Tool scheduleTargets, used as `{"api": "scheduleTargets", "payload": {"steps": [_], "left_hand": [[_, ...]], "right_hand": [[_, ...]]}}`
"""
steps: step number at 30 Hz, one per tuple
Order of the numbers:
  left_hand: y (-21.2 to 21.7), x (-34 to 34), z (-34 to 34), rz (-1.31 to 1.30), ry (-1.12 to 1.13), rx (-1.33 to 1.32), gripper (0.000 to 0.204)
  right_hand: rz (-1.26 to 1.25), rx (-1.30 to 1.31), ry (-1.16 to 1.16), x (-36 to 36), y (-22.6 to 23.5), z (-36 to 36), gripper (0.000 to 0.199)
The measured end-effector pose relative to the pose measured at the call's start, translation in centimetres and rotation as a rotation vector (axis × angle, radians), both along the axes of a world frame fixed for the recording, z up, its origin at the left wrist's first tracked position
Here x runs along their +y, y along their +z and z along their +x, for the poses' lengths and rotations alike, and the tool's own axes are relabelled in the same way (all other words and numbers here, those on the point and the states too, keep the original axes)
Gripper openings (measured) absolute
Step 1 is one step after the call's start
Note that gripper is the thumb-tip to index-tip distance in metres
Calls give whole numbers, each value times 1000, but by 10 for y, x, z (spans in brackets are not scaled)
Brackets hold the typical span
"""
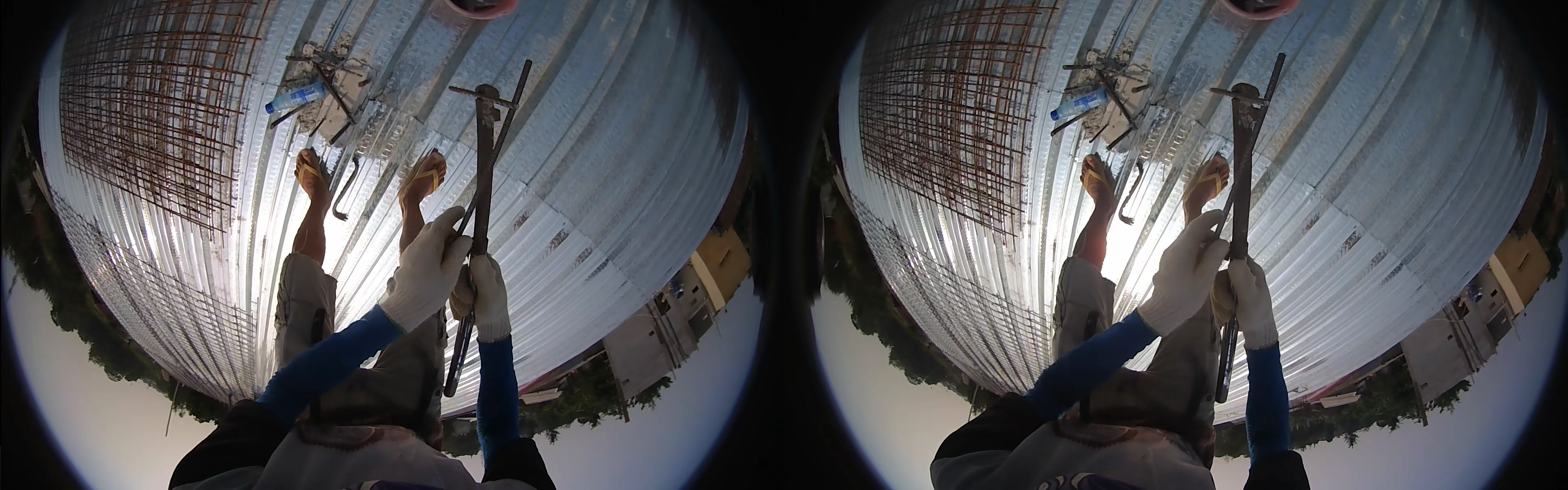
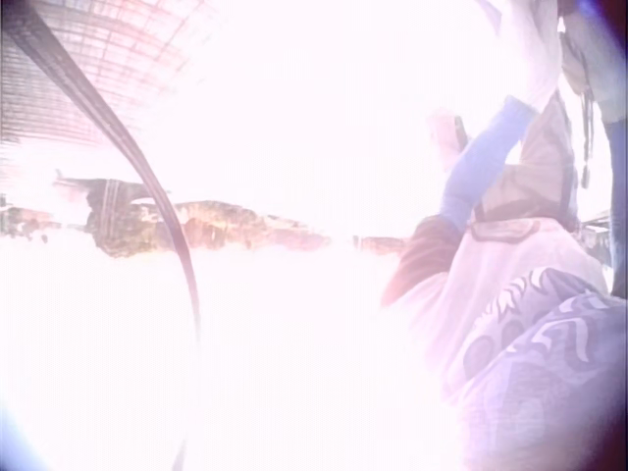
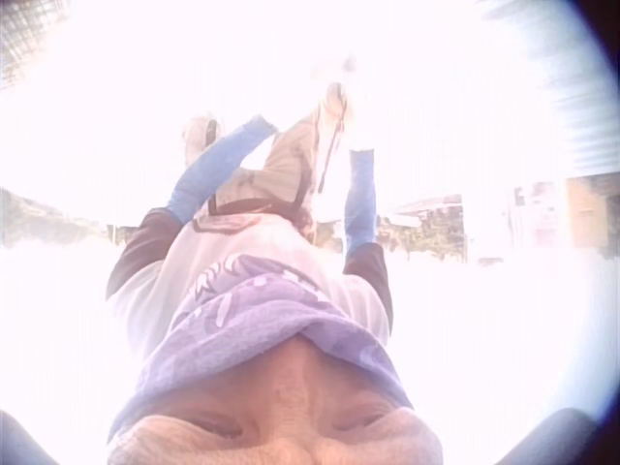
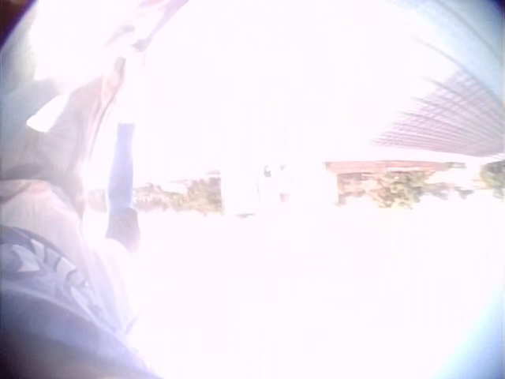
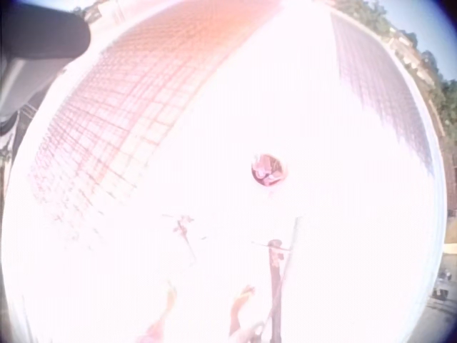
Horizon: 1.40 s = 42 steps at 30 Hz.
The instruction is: The person walks across a rooftop construction site and uses a hammer and pliers to bend and assemble metal rebar pieces into a grid structure. The person repeatedly picks up rebar segments, bends them, and places them into the grid.
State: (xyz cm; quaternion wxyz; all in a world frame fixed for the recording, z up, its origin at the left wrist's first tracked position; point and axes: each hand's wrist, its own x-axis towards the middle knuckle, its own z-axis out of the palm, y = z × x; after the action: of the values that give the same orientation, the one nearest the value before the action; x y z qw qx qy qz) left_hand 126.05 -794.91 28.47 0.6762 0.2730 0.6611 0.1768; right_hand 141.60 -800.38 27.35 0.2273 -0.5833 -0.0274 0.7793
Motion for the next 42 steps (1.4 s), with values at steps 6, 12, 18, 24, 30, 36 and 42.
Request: {"api": "scheduleTargets", "payload": {"steps": [6,12,18,24,30,36,42], "left_hand": [[-4,-24,12,115,-39,212,29],[-9,-62,-1,-288,-241,388,24],[-18,-121,-11,-358,-28,392,31],[-25,-141,-38,-386,201,105,54],[-36,-173,-46,-353,286,174,55],[-53,-194,-54,-280,296,247,57],[-72,-204,-51,-266,322,259,56]], "right_hand": [[-103,46,-6,-13,6,-3,37],[-217,23,113,-53,10,-21,39],[137,-247,386,-115,3,-48,36],[-374,31,255,-92,40,-62,33],[-304,4,441,-101,46,-76,33],[-344,-86,536,-105,40,-93,25],[-396,-47,418,-105,39,-101,24]]}}
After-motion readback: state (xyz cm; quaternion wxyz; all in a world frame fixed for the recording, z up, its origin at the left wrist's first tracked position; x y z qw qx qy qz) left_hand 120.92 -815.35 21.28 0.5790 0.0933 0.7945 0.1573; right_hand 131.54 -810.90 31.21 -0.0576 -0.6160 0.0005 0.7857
